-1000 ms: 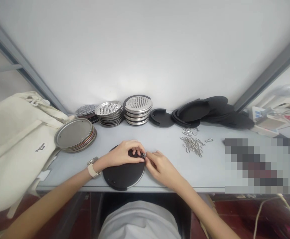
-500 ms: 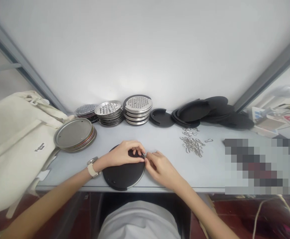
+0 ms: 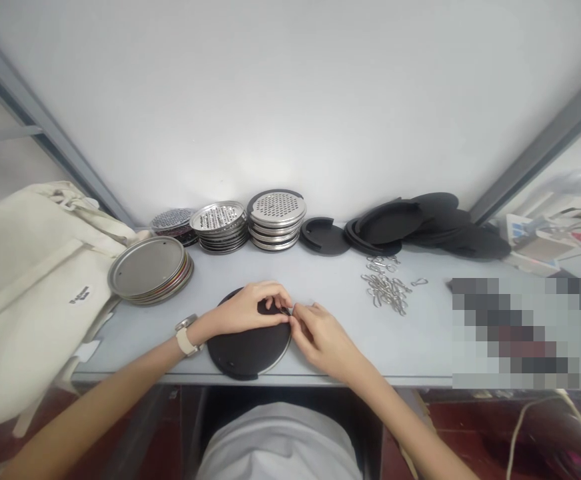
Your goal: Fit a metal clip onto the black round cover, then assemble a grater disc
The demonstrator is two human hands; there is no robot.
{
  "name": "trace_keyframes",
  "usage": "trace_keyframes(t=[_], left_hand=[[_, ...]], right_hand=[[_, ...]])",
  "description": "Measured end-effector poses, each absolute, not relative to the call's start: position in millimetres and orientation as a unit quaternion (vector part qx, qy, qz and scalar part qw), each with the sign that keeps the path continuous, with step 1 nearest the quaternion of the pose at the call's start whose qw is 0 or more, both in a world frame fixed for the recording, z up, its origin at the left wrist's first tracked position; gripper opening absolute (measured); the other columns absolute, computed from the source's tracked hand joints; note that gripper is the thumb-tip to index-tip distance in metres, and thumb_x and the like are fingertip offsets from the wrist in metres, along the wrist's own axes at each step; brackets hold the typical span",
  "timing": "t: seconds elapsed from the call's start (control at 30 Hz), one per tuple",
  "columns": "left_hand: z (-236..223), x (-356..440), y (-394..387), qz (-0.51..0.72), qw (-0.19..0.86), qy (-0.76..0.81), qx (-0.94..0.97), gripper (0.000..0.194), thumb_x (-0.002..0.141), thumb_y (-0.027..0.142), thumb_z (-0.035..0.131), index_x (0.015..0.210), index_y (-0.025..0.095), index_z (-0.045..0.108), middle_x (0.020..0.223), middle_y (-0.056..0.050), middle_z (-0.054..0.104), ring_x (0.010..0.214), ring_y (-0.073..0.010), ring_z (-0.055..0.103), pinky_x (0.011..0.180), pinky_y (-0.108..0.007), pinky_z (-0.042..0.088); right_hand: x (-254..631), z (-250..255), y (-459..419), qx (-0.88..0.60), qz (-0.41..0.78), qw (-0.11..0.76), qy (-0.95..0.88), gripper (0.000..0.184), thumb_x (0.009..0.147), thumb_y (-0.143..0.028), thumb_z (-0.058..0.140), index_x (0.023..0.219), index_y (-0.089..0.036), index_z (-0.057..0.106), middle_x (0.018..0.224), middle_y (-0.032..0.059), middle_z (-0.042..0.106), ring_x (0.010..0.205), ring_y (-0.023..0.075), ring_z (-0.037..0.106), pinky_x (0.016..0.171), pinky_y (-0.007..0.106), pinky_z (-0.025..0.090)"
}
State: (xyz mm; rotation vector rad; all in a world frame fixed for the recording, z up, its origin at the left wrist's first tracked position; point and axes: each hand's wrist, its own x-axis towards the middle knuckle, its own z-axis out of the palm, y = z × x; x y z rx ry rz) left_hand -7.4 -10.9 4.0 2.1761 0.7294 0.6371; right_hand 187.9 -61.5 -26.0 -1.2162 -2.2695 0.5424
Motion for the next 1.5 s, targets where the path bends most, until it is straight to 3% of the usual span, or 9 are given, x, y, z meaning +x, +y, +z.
trace_keyframes(t=[0.27, 0.37, 0.5, 0.6, 0.7, 1.0, 1.5], left_hand=[[5.4, -6.8, -12.3, 0.269, 0.364, 0.295, 0.842, 0.014, 0.084, 0.023, 0.059, 0.097, 0.017, 0.059, 0.094, -0.004, 0.060, 0.080, -0.0127, 0.055, 0.077, -0.027, 0.046], [4.4, -6.1, -11.5, 0.271, 0.361, 0.307, 0.838, 0.013, 0.089, 0.022, 0.050, 0.094, 0.016, 0.061, 0.091, -0.004, 0.062, 0.075, -0.0113, 0.054, 0.072, -0.025, 0.045], [2.7, -6.2, -10.4, 0.276, 0.353, 0.325, 0.833, 0.011, 0.088, 0.021, 0.052, 0.087, 0.016, 0.062, 0.084, -0.002, 0.061, 0.073, -0.0110, 0.054, 0.070, -0.023, 0.045], [2.6, -6.6, -9.9, 0.280, 0.345, 0.334, 0.831, 0.010, 0.088, 0.020, 0.053, 0.085, 0.016, 0.062, 0.083, -0.001, 0.061, 0.074, -0.0116, 0.055, 0.072, -0.024, 0.045], [2.0, -7.4, -9.0, 0.282, 0.333, 0.337, 0.834, 0.010, 0.088, 0.019, 0.053, 0.085, 0.016, 0.062, 0.085, -0.002, 0.059, 0.077, -0.0123, 0.056, 0.076, -0.026, 0.045], [-0.2, -8.4, -7.6, 0.292, 0.321, 0.348, 0.831, 0.011, 0.088, 0.019, 0.054, 0.084, 0.016, 0.063, 0.084, -0.002, 0.056, 0.079, -0.0127, 0.055, 0.077, -0.025, 0.044], [0.1, -9.6, -8.7, 0.295, 0.334, 0.328, 0.833, 0.010, 0.087, 0.022, 0.057, 0.082, 0.016, 0.062, 0.080, 0.000, 0.056, 0.074, -0.0113, 0.053, 0.072, -0.023, 0.043]], right_hand=[[187.3, -24.0, -59.4, -0.492, 0.209, 0.274, -0.799, 0.022, 0.098, -0.028, 0.033, 0.078, -0.023, 0.042, 0.068, 0.0000, 0.054, 0.066, 0.0180, 0.051, 0.060, 0.028, 0.040], [187.1, -23.2, -58.7, -0.486, 0.206, 0.267, -0.806, 0.023, 0.098, -0.027, 0.034, 0.077, -0.023, 0.042, 0.067, -0.0002, 0.054, 0.065, 0.0179, 0.050, 0.061, 0.029, 0.041], [186.2, -23.2, -59.1, -0.476, 0.205, 0.258, -0.816, 0.022, 0.097, -0.026, 0.034, 0.077, -0.023, 0.042, 0.064, -0.0015, 0.053, 0.062, 0.0174, 0.049, 0.063, 0.030, 0.041], [186.0, -24.6, -60.1, -0.488, 0.235, 0.274, -0.795, 0.010, 0.097, -0.029, 0.035, 0.096, -0.023, 0.043, 0.061, -0.0047, 0.049, 0.058, 0.0171, 0.049, 0.060, 0.029, 0.041], [186.4, -25.7, -60.7, -0.491, 0.258, 0.277, -0.785, 0.018, 0.098, -0.030, 0.034, 0.113, -0.022, 0.039, 0.062, -0.0051, 0.048, 0.058, 0.0174, 0.050, 0.058, 0.028, 0.041], [186.6, -21.7, -61.2, -0.482, 0.237, 0.250, -0.806, 0.012, 0.097, -0.028, 0.034, 0.092, -0.024, 0.043, 0.065, -0.0026, 0.051, 0.062, 0.0174, 0.048, 0.061, 0.027, 0.041], [188.2, -24.0, -60.5, -0.469, 0.229, 0.241, -0.819, 0.015, 0.098, -0.027, 0.033, 0.085, -0.024, 0.040, 0.074, -0.0004, 0.053, 0.067, 0.0185, 0.048, 0.065, 0.029, 0.040]])
